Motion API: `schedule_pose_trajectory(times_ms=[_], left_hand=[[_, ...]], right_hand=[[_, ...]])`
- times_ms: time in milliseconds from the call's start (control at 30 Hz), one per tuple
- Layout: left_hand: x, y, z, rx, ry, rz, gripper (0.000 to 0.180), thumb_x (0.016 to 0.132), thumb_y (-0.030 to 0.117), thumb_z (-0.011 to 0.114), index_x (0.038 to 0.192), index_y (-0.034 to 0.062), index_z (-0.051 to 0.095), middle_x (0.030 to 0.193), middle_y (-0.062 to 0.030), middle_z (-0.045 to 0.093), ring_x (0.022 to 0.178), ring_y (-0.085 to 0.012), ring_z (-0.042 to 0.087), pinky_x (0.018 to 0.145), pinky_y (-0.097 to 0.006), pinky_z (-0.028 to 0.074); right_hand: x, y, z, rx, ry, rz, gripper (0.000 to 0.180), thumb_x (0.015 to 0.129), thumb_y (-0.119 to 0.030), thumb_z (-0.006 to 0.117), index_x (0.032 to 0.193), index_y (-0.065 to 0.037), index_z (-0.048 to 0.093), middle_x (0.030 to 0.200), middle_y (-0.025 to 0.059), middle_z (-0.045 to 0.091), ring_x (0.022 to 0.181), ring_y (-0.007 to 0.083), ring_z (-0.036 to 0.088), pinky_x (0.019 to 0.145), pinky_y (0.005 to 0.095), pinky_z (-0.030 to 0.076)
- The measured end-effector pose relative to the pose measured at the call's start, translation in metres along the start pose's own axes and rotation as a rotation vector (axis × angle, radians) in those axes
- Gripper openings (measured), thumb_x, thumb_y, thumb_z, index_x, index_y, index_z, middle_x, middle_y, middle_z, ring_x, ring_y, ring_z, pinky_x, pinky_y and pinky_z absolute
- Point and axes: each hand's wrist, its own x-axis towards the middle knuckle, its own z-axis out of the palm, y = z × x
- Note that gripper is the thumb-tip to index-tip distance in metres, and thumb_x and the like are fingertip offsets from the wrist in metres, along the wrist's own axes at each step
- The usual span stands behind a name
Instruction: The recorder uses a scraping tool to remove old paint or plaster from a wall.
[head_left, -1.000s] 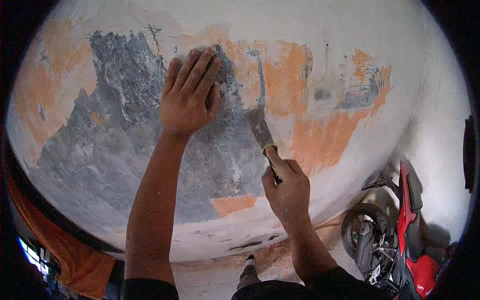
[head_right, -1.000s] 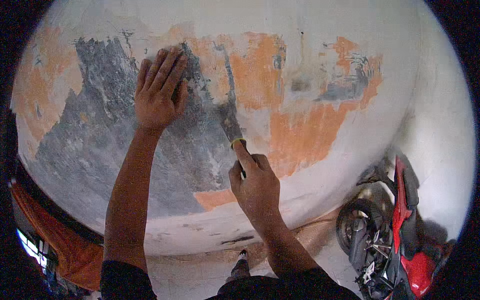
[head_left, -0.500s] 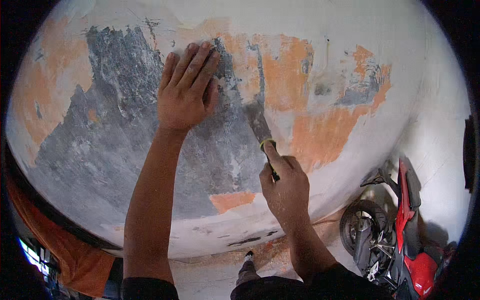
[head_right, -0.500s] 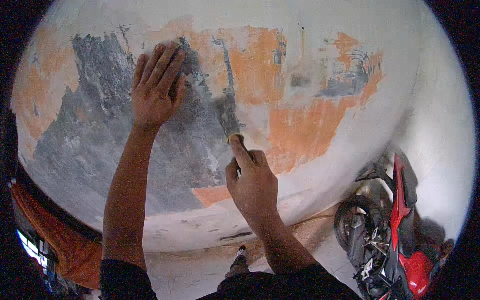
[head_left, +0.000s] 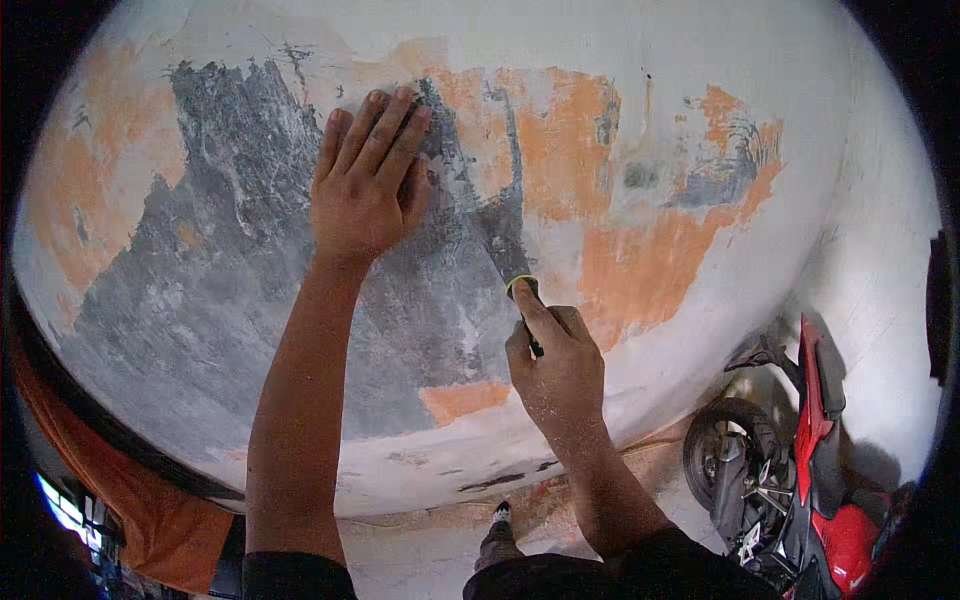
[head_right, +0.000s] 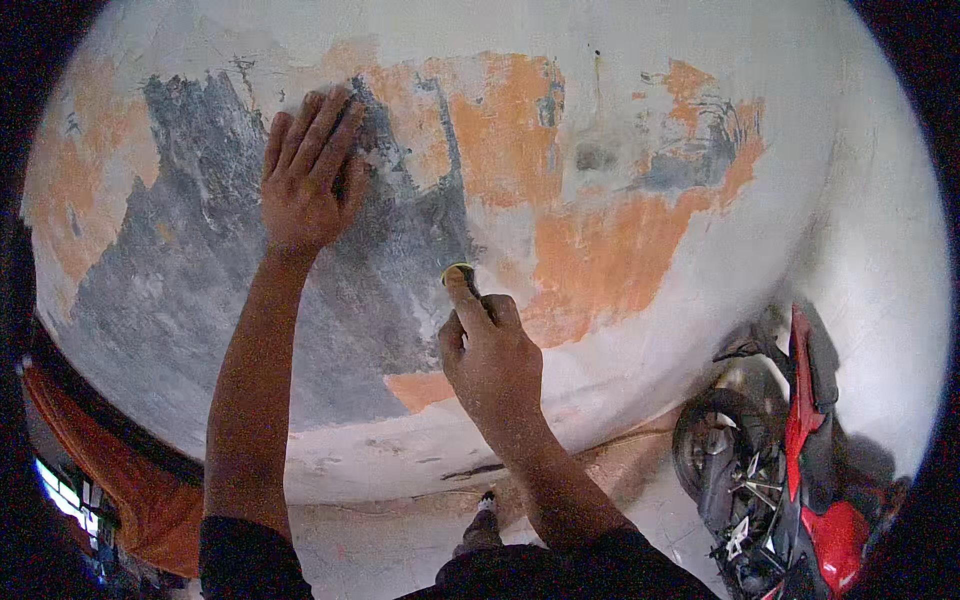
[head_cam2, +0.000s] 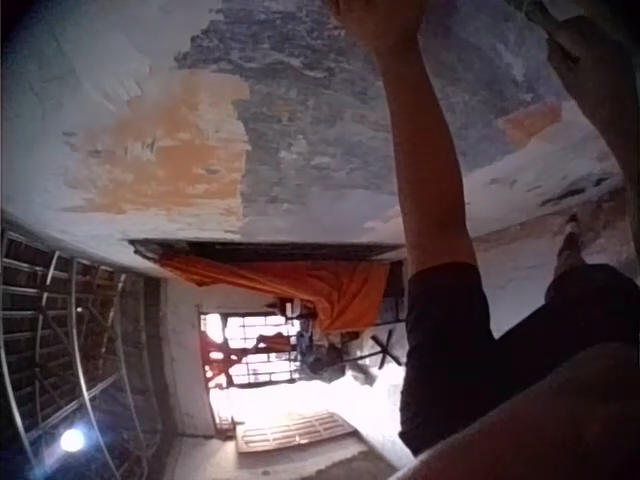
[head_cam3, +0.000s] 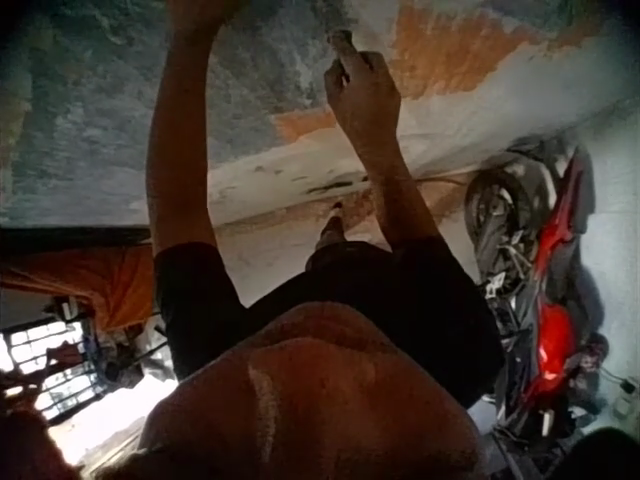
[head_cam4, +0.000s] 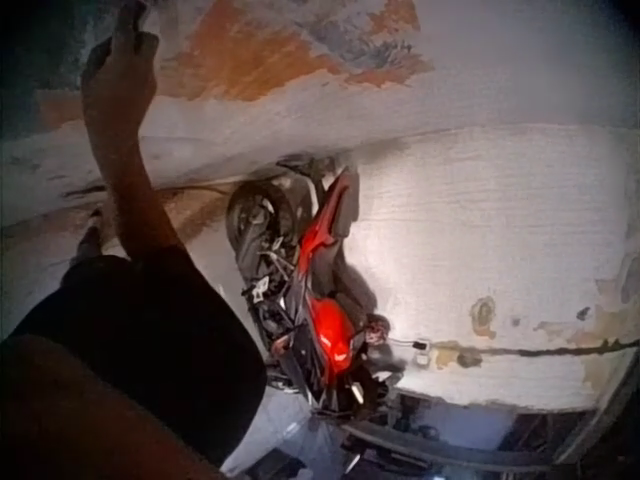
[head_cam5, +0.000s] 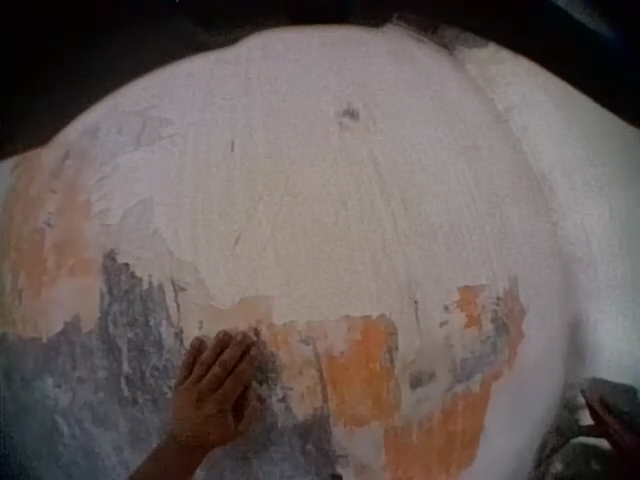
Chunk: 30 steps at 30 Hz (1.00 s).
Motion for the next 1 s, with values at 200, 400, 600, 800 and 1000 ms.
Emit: schedule_pose_trajectory(times_ms=[200, 400, 600, 800, 1000], left_hand=[[0.004, 0.002, -0.005, 0.001, -0.020, 0.000, 0.045, 0.097, 0.022, 0.058, 0.141, 0.0184, 0.058, 0.153, -0.0025, 0.049, 0.143, -0.0252, 0.043, 0.121, -0.049, 0.028], [0.001, -0.006, -0.003, 0.031, -0.026, -0.005, 0.047, 0.095, 0.025, 0.059, 0.142, 0.0222, 0.057, 0.153, -0.0004, 0.048, 0.142, -0.0239, 0.044, 0.121, -0.050, 0.029], [0.003, -0.003, -0.004, 0.017, -0.029, 0.007, 0.047, 0.096, 0.025, 0.058, 0.144, 0.0228, 0.054, 0.153, -0.0001, 0.048, 0.143, -0.0232, 0.043, 0.121, -0.049, 0.029], [0.002, 0.002, -0.003, -0.021, 0.003, -0.002, 0.047, 0.097, 0.024, 0.057, 0.143, 0.0218, 0.055, 0.153, -0.0006, 0.049, 0.143, -0.0231, 0.043, 0.121, -0.050, 0.029], [0.003, -0.002, -0.003, 0.017, -0.009, 0.002, 0.046, 0.096, 0.024, 0.059, 0.142, 0.0210, 0.057, 0.152, -0.0008, 0.049, 0.143, -0.0232, 0.044, 0.121, -0.050, 0.028]], right_hand=[[-0.003, 0.003, -0.003, 0.013, -0.058, 0.040, 0.049, 0.088, -0.011, 0.067, 0.137, -0.015, 0.061, 0.096, 0.0149, 0.062, 0.072, 0.0275, 0.068, 0.061, 0.0382, 0.059], [-0.010, 0.008, 0.004, 0.035, -0.093, 0.048, 0.048, 0.089, -0.012, 0.067, 0.137, -0.014, 0.061, 0.094, 0.0154, 0.062, 0.072, 0.0275, 0.068, 0.061, 0.0369, 0.059], [0.010, 0.003, 0.002, 0.024, -0.007, -0.034, 0.046, 0.089, -0.011, 0.067, 0.135, -0.014, 0.063, 0.091, 0.0145, 0.063, 0.071, 0.0271, 0.068, 0.060, 0.0359, 0.059], [0.020, 0.000, 0.001, 0.062, -0.011, 0.024, 0.044, 0.090, -0.013, 0.066, 0.133, -0.013, 0.063, 0.092, 0.0149, 0.064, 0.071, 0.0287, 0.068, 0.063, 0.0390, 0.059], [-0.013, 0.015, 0.003, 0.036, -0.097, 0.053, 0.046, 0.091, -0.014, 0.065, 0.137, -0.014, 0.061, 0.092, 0.0163, 0.063, 0.071, 0.0293, 0.067, 0.064, 0.0398, 0.058]])
